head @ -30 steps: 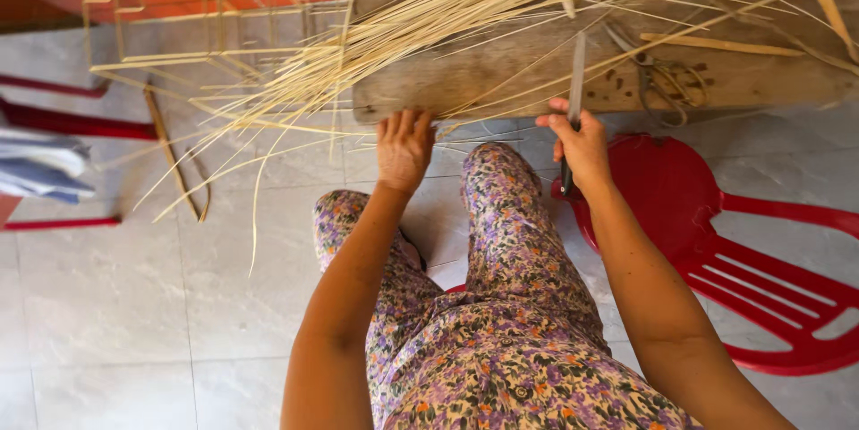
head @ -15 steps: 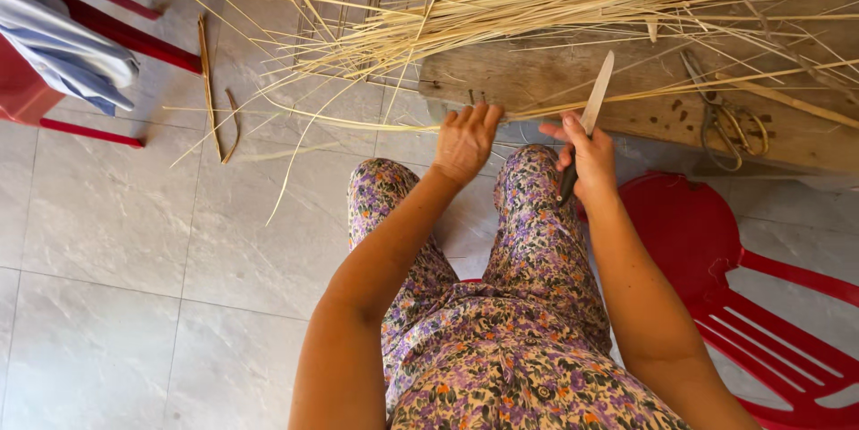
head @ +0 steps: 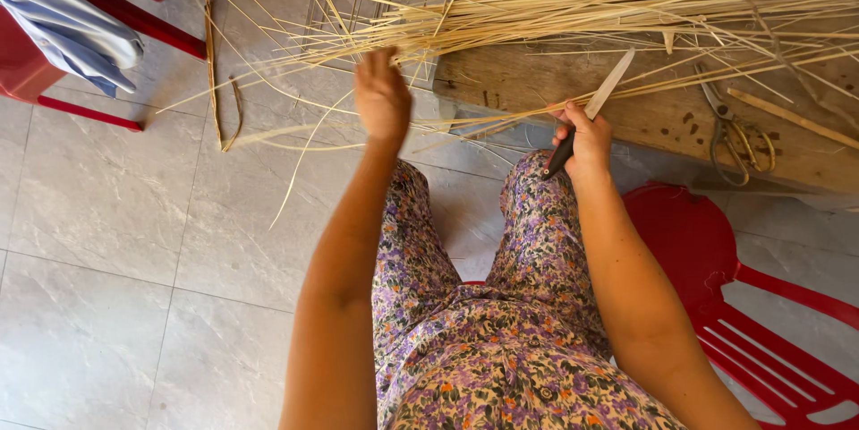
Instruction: The person sits on a low stool and uses a knife to split long bamboo strips into thinner strands. They hold the strips against their legs and scrape the blade along the length to separate the fibers. The person occasionally stands to move a cloth and a stool before resuming the splitting task.
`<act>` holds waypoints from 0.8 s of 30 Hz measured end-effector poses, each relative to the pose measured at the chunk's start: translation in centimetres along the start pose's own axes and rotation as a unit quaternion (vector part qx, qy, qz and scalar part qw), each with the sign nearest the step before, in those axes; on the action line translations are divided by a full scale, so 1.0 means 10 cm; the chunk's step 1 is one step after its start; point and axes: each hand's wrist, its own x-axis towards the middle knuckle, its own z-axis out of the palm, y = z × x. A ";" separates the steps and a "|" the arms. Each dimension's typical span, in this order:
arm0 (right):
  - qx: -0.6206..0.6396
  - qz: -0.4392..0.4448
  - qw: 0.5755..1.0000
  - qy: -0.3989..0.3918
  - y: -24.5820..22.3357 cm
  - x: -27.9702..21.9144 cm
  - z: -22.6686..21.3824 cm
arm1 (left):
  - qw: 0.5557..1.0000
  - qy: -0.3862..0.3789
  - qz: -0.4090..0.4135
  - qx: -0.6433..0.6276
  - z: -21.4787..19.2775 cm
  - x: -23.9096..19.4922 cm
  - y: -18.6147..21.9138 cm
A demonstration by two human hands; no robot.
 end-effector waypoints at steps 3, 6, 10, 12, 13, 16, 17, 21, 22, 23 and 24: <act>-0.036 0.010 0.999 0.007 -0.05 -0.05 0.03 | 0.986 -0.083 -0.082 0.123 0.00 0.09 -0.64; -0.044 0.017 0.999 0.005 -0.07 -0.06 0.04 | 0.948 -0.193 -0.141 0.210 -0.16 0.24 -0.85; -0.059 0.020 0.998 0.003 -0.07 -0.01 -0.01 | 0.884 -0.326 -0.251 0.221 -0.37 0.28 -0.86; -0.057 0.024 0.998 0.009 -0.06 0.01 -0.02 | 0.888 -0.306 -0.235 0.249 -0.39 0.22 -0.94; -0.057 0.028 0.998 0.005 -0.06 0.01 -0.03 | 0.898 -0.285 -0.213 0.258 -0.39 0.15 -1.00; -0.059 0.035 0.998 -0.001 -0.09 0.05 -0.06 | 0.928 -0.200 -0.129 0.287 -0.43 0.05 -1.19; -0.060 0.038 0.997 -0.001 -0.09 0.06 -0.07 | 0.934 -0.169 -0.098 0.298 -0.48 0.01 -1.21; -0.061 0.038 0.997 -0.002 -0.06 0.10 -0.12 | 0.966 -0.120 -0.023 0.228 -0.87 0.03 -1.17; -0.059 0.038 0.998 -0.002 -0.05 0.11 -0.14 | 0.971 -0.088 0.031 0.221 -0.99 0.00 -1.12; -0.058 0.038 0.998 -0.001 -0.05 0.13 -0.15 | 0.972 -0.056 0.084 0.213 -1.09 -0.04 -1.06; -0.056 0.038 0.998 0.000 -0.04 0.14 -0.17 | 0.974 -0.065 0.093 0.198 -1.17 -0.08 -1.02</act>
